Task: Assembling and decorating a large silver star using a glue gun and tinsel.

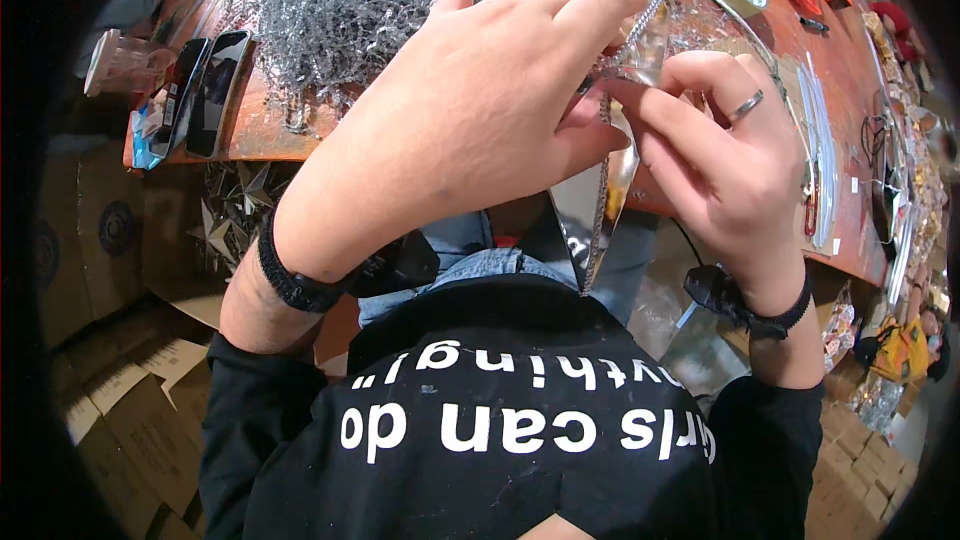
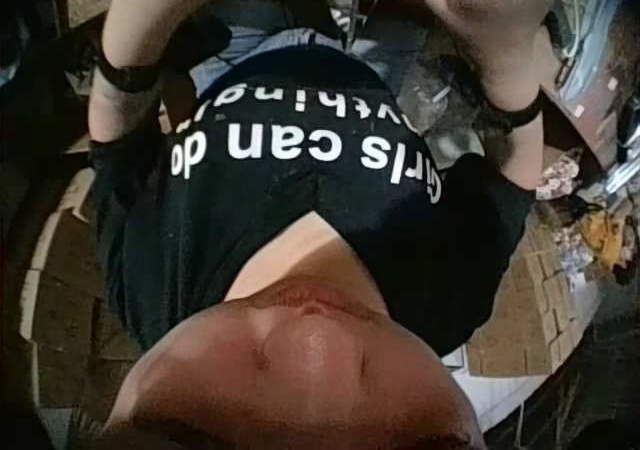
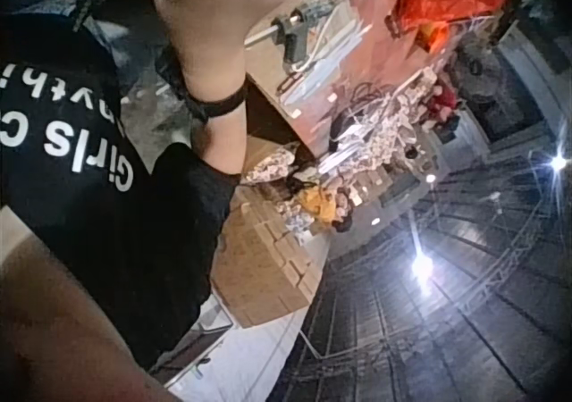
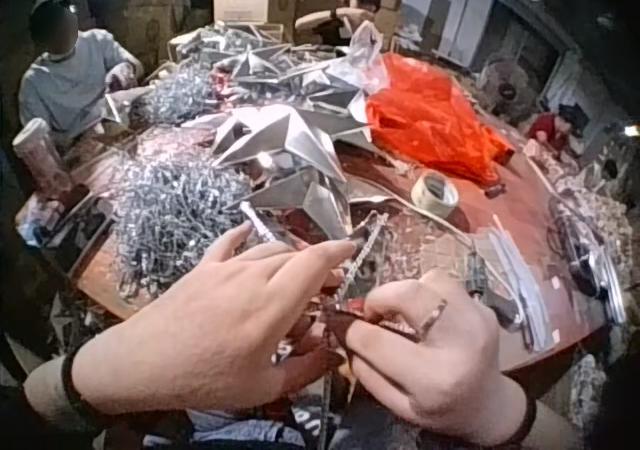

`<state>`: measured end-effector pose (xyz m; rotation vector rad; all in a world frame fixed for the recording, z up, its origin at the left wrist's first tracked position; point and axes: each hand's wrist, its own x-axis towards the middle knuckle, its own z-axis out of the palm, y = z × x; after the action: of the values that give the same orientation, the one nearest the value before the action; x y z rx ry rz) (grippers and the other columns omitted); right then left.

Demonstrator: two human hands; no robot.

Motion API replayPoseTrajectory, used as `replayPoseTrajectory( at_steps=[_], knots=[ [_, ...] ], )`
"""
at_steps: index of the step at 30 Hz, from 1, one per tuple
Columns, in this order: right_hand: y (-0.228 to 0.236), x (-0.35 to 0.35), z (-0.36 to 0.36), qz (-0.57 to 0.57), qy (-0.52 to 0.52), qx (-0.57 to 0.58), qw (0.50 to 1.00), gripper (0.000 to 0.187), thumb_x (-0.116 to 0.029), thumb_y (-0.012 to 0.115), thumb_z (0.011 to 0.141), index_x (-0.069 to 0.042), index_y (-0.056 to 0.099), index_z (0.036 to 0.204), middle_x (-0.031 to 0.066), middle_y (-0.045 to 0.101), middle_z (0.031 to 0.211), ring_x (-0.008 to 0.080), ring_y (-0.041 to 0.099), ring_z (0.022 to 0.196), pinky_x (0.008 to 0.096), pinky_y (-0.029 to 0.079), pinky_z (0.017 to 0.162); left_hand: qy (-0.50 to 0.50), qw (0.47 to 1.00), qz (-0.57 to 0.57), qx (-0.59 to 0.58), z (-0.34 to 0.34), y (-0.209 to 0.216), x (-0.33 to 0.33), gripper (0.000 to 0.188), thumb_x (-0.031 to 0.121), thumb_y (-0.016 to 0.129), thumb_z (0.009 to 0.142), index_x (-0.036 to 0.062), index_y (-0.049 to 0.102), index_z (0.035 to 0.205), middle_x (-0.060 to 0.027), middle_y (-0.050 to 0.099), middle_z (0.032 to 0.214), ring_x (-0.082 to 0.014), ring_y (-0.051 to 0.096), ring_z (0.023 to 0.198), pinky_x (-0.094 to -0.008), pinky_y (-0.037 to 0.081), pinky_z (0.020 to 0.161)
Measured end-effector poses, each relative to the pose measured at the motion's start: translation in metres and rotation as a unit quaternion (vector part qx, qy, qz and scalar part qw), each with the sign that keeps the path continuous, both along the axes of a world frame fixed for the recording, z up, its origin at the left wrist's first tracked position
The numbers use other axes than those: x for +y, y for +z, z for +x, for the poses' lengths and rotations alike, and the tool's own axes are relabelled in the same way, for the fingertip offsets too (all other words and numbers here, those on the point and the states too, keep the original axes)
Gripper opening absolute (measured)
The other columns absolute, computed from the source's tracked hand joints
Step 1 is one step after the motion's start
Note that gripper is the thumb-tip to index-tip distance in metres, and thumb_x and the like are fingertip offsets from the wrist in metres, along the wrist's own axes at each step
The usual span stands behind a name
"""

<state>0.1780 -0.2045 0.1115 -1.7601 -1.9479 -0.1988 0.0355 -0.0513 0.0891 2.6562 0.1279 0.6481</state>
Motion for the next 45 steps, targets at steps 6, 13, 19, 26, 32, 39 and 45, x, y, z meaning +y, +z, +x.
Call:
replayPoseTrajectory(
  at_steps=[6,13,19,26,32,39,45],
  knots=[
    [-0.001,0.002,-0.001,0.006,-0.010,-0.036,0.999,0.023,0.005,0.072,0.069,-0.001,0.070,0.091,0.0069,0.060,0.092,0.0217,0.058,0.078,0.0317,0.047,0.064,-0.008,1.000,0.011,-0.006,-0.001,0.000,-0.001,0.055,0.022,0.071,0.079,0.0039,0.053,0.128,-0.0145,0.068,0.097,-0.0302,0.064,0.105,-0.0497,0.043,0.096],
    [0.007,0.003,0.001,0.007,-0.037,0.111,0.993,0.011,0.000,0.065,0.086,-0.001,0.067,0.096,0.0057,0.060,0.095,0.0158,0.058,0.086,0.0266,0.046,0.073,0.003,1.000,0.010,0.025,-0.001,0.004,0.001,0.062,0.022,0.077,0.078,0.0102,0.052,0.133,-0.0089,0.069,0.109,-0.0289,0.062,0.107,-0.0446,0.037,0.103],
    [0.017,-0.023,0.027,0.195,-0.055,0.229,0.952,0.014,-0.007,0.051,0.100,0.002,0.060,0.105,0.0076,0.062,0.098,0.0120,0.054,0.082,0.0229,0.041,0.073,-0.033,0.998,0.054,0.005,0.007,0.014,0.021,0.049,0.027,0.069,0.090,0.0097,0.054,0.133,-0.0110,0.068,0.109,-0.0298,0.060,0.111,-0.0415,0.039,0.101],
    [0.042,-0.119,0.057,0.402,-0.223,0.267,0.847,0.020,0.000,0.047,0.096,0.003,0.057,0.113,0.0116,0.061,0.098,0.0137,0.050,0.079,0.0268,0.041,0.068,0.085,0.993,-0.021,-0.076,-0.016,0.040,0.051,0.045,0.043,0.059,0.095,0.0011,0.066,0.111,-0.0145,0.068,0.093,-0.0331,0.065,0.091,-0.0418,0.050,0.082],
    [0.016,-0.163,0.050,0.415,-0.280,0.287,0.817,0.015,-0.005,0.044,0.101,0.002,0.050,0.114,0.0067,0.049,0.087,0.0131,0.042,0.072,0.0270,0.038,0.067,0.016,0.856,-0.401,0.325,-0.053,-0.005,0.064,0.040,0.036,0.050,0.104,-0.0003,0.065,0.114,-0.0011,0.065,0.092,-0.0074,0.056,0.080,-0.0224,0.046,0.069],
    [0.004,-0.162,0.027,0.396,-0.314,0.333,0.796,0.020,-0.014,0.046,0.105,0.002,0.050,0.115,0.0035,0.046,0.074,0.0107,0.040,0.064,0.0248,0.037,0.060,0.051,0.702,-0.667,0.244,-0.039,0.005,0.045,0.039,0.035,0.052,0.103,0.0013,0.057,0.121,-0.0025,0.063,0.083,-0.0046,0.054,0.057,-0.0192,0.044,0.047],
    [0.019,-0.180,0.034,0.297,-0.308,0.340,0.837,0.014,-0.014,0.057,0.100,-0.001,0.052,0.102,0.0032,0.051,0.080,0.0094,0.046,0.064,0.0232,0.040,0.060,-0.018,0.622,-0.745,0.238,-0.042,0.018,0.040,0.042,0.041,0.045,0.104,0.0019,0.053,0.117,-0.0076,0.060,0.079,-0.0061,0.046,0.046,-0.0202,0.036,0.038]
  ],
)
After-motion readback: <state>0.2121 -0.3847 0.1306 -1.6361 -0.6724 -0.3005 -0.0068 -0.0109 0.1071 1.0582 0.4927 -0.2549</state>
